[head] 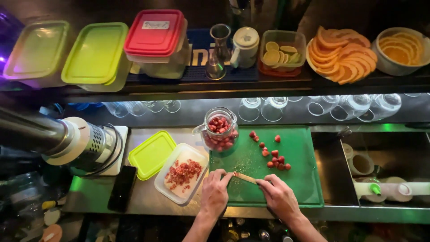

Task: The person uses a knife to chop strawberries on a green cutting board. They repeatedly slice the fruit into small pieces and transfer them into a white plastic container. The person also occasionally wipes the knife blade with their fingers.

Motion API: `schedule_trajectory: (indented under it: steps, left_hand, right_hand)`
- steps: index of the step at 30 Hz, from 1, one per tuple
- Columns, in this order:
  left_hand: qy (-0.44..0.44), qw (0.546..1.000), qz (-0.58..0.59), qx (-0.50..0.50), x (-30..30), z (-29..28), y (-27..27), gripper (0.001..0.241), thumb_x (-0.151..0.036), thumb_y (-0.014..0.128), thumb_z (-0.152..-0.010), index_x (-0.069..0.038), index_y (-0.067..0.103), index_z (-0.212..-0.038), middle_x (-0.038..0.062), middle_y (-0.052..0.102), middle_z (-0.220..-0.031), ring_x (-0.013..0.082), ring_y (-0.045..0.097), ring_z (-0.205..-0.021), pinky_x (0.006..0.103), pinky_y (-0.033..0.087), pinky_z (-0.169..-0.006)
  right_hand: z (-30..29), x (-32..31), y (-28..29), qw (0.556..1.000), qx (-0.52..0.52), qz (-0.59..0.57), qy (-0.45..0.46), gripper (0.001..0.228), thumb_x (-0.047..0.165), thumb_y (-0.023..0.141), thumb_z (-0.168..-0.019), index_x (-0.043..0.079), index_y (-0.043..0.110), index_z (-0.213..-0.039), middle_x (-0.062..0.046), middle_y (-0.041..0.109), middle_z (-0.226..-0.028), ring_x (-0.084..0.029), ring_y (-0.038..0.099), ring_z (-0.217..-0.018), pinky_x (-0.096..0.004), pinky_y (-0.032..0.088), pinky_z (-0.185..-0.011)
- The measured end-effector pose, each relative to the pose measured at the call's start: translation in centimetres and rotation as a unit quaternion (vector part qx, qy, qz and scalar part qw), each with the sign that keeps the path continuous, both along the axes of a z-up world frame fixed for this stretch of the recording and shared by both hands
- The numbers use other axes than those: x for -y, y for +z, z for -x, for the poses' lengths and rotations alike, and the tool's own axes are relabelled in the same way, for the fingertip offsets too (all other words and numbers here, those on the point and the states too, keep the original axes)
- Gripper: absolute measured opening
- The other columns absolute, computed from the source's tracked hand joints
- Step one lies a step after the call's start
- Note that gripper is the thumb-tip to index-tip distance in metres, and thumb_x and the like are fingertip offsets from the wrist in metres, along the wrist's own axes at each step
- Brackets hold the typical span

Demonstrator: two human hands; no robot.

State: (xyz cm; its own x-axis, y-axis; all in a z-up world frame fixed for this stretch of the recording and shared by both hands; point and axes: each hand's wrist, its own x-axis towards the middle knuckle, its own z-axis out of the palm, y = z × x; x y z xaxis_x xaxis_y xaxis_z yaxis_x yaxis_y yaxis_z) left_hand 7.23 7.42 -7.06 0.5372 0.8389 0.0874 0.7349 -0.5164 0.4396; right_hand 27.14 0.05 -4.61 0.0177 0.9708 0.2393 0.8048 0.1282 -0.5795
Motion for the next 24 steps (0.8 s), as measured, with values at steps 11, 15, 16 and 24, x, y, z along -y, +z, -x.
schedule_trajectory:
  steps: [11, 15, 16, 24]
  left_hand:
    - [0.246, 0.953, -0.174, -0.042, 2.7, 6.9, 4.5, 0.037, -0.021, 0.059, -0.075, -0.019, 0.061, -0.112, -0.001, 0.055, -0.097, 0.0219, 0.054, -0.086, 0.0374, 0.045, -0.072]
    - [0.249, 0.948, -0.141, -0.137, 4.0, 7.8, 4.0, 0.031, -0.026, 0.060, -0.077, -0.020, 0.061, -0.107, 0.000, 0.053, -0.080, 0.0217, 0.052, -0.070, 0.0360, 0.043, -0.057]
    - [0.247, 0.949, -0.142, -0.137, 4.3, 7.8, 3.8, 0.031, -0.026, 0.060, -0.077, -0.020, 0.061, -0.107, 0.000, 0.053, -0.080, 0.0217, 0.052, -0.070, 0.0360, 0.043, -0.057]
    - [0.266, 0.940, -0.213, -0.012, 5.4, 5.3, 2.9, 0.025, -0.027, 0.062, -0.074, -0.027, 0.066, -0.099, -0.009, 0.059, -0.089, 0.0148, 0.058, -0.073, 0.0331, 0.042, -0.059]
  right_hand:
    - [7.5, -6.3, 4.0, 0.991, -0.100, 0.007, 0.090, 0.024, 0.013, 0.060, -0.080, 0.010, 0.061, -0.104, -0.007, 0.056, -0.088, -0.024, 0.060, -0.077, -0.033, 0.048, -0.071]
    - [10.2, -8.3, 2.5, 0.947, -0.210, 0.243, 0.011, 0.027, 0.023, 0.059, -0.079, 0.011, 0.068, -0.101, -0.002, 0.073, -0.096, -0.013, 0.068, -0.085, -0.026, 0.050, -0.081]
    - [9.9, -7.9, 2.8, 0.947, -0.210, 0.242, 0.009, 0.027, 0.023, 0.059, -0.079, 0.011, 0.068, -0.101, -0.002, 0.073, -0.096, -0.013, 0.068, -0.085, -0.026, 0.050, -0.081]
    - [2.3, 1.3, 4.1, 0.875, -0.312, 0.357, -0.092, 0.020, 0.017, 0.060, -0.079, 0.010, 0.078, -0.087, 0.002, 0.065, -0.055, -0.006, 0.055, -0.052, -0.019, 0.046, -0.057]
